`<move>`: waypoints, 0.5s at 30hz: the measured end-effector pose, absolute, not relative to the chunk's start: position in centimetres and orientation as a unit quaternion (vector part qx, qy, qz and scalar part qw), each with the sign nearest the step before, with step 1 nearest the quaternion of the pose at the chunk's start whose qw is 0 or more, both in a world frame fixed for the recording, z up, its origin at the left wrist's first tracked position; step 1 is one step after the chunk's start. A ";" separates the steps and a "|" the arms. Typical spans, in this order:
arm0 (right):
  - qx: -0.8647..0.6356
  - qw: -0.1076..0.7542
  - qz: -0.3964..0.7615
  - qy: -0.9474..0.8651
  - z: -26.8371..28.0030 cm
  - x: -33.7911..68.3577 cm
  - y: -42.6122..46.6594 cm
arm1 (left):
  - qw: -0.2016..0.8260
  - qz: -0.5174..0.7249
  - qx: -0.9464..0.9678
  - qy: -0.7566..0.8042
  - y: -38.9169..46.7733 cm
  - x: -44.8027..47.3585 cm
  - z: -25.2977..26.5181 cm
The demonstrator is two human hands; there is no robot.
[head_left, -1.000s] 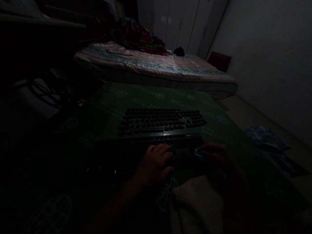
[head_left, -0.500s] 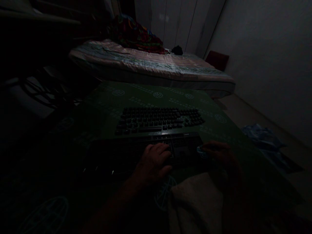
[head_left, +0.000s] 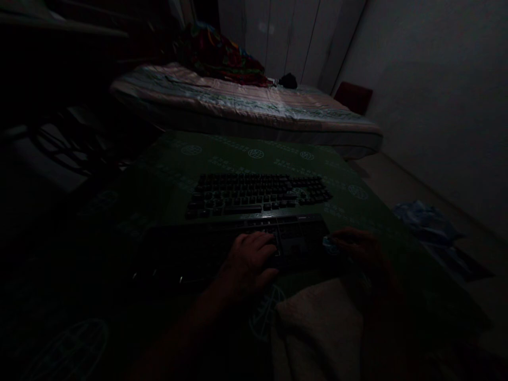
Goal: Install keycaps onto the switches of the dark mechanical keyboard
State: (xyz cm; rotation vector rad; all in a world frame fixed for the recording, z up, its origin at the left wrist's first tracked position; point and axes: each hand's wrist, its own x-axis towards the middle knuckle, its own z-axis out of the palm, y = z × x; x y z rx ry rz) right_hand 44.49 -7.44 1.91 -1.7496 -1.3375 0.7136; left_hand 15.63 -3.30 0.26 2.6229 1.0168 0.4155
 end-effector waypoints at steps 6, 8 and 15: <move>-0.703 0.400 0.287 -0.513 1.7 44.6 -7.3 | 0.142 0.152 0.913 0.352 -3.3 15.6 0.1; -0.705 0.404 0.281 -0.511 1.6 44.8 -7.3 | 0.141 0.152 0.912 0.353 -3.3 15.5 0.1; -0.695 0.394 0.280 -0.532 1.7 44.8 -7.4 | 0.140 0.157 0.912 0.351 -3.2 15.5 0.0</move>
